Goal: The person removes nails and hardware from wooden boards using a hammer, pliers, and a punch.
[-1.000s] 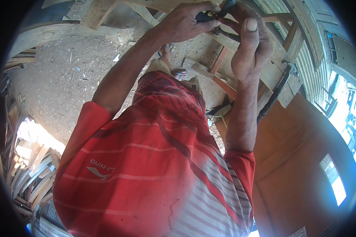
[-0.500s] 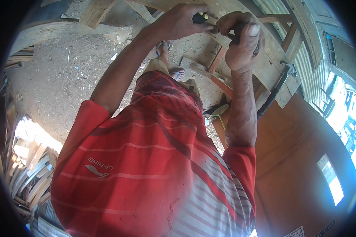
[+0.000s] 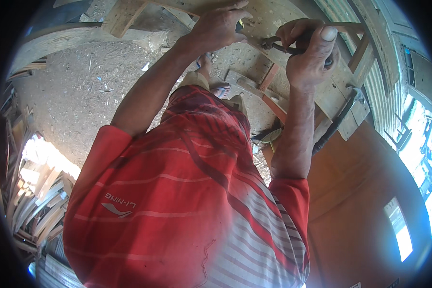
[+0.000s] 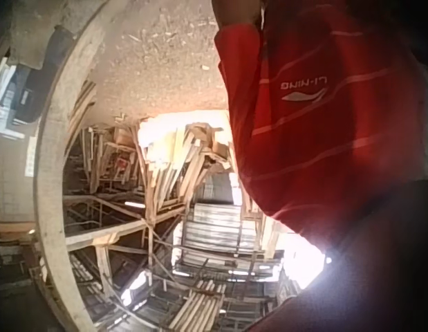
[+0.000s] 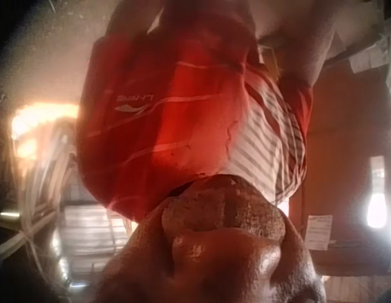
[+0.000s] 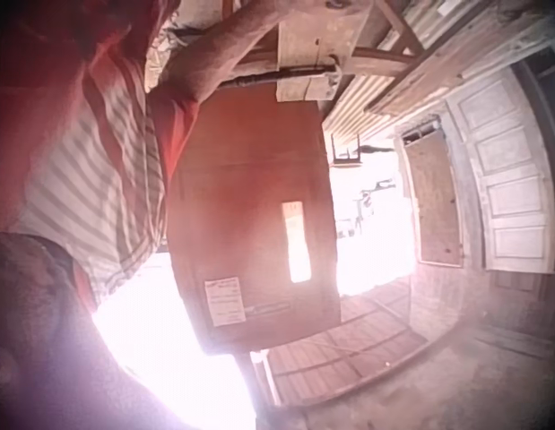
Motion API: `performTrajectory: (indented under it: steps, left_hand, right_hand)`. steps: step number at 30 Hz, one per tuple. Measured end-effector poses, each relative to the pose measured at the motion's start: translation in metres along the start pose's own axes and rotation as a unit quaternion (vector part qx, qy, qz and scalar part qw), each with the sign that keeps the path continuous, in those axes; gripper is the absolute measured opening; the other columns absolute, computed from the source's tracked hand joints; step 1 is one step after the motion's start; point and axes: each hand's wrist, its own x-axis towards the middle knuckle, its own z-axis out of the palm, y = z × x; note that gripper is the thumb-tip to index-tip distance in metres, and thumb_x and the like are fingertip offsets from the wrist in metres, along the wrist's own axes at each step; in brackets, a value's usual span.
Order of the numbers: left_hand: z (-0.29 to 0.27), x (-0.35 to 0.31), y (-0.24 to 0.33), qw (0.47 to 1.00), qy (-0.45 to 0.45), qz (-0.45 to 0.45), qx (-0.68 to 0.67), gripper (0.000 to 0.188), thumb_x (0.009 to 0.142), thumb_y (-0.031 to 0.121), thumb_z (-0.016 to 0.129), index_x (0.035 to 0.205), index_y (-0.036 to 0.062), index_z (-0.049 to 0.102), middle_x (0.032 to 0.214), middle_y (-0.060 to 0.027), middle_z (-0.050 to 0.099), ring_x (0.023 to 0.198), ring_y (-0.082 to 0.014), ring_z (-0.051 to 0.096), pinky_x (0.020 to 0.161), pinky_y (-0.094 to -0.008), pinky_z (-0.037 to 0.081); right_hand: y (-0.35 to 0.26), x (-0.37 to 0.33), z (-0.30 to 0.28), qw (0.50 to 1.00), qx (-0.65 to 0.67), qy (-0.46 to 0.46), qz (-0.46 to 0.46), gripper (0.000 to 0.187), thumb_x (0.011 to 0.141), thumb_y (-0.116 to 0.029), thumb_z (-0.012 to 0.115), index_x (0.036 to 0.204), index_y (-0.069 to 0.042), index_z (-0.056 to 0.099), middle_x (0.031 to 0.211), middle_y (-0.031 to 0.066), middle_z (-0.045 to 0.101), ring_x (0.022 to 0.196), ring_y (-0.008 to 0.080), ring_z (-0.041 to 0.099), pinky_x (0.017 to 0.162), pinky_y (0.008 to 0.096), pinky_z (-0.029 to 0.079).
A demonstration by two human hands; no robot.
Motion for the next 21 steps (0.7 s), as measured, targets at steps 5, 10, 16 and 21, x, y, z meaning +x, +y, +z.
performTrajectory:
  steps: [5, 10, 16, 21]
  left_hand:
    - [0.018, -0.001, -0.023, 0.985, 0.127, 0.101, 0.066, 0.04, 0.085, 0.018, 0.078, 0.118, 0.0014, 0.061, 0.135, -0.0271, 0.059, 0.099, -0.0298, 0.07, 0.087, -0.0406, 0.057]
    - [0.015, -0.005, -0.012, 0.999, 0.015, -0.018, 0.024, 0.054, 0.076, 0.026, 0.086, 0.122, 0.0064, 0.066, 0.151, -0.0193, 0.049, 0.116, -0.037, 0.065, 0.102, -0.0432, 0.051]
    - [0.007, -0.002, -0.012, 0.998, 0.028, 0.019, 0.059, 0.058, 0.074, 0.026, 0.087, 0.124, 0.0069, 0.065, 0.152, -0.0196, 0.048, 0.121, -0.0372, 0.062, 0.103, -0.043, 0.051]
    - [0.01, 0.004, -0.012, 0.997, 0.026, 0.026, 0.064, 0.058, 0.075, 0.027, 0.087, 0.124, 0.0068, 0.065, 0.152, -0.0197, 0.047, 0.123, -0.0375, 0.061, 0.103, -0.0416, 0.051]
  right_hand:
    - [0.005, -0.004, -0.005, 0.999, 0.043, 0.001, 0.003, 0.072, 0.103, -0.063, 0.044, 0.082, 0.004, 0.055, 0.068, 0.0159, 0.058, 0.059, 0.023, 0.056, 0.056, 0.0348, 0.045]
    - [-0.001, -0.01, 0.001, 0.999, -0.036, -0.002, -0.013, 0.069, 0.103, -0.064, 0.042, 0.086, 0.001, 0.06, 0.071, 0.013, 0.059, 0.062, 0.0238, 0.054, 0.063, 0.0389, 0.047]
    - [0.003, -0.015, 0.005, 0.995, 0.006, 0.07, -0.069, 0.052, 0.108, -0.044, 0.047, 0.082, 0.0, 0.059, 0.072, 0.0113, 0.061, 0.064, 0.0198, 0.057, 0.06, 0.0339, 0.048]
    - [0.005, -0.023, 0.019, 0.974, -0.207, 0.036, -0.08, 0.05, 0.105, -0.044, 0.052, 0.077, -0.004, 0.061, 0.07, 0.0021, 0.062, 0.064, 0.0137, 0.058, 0.061, 0.0297, 0.046]
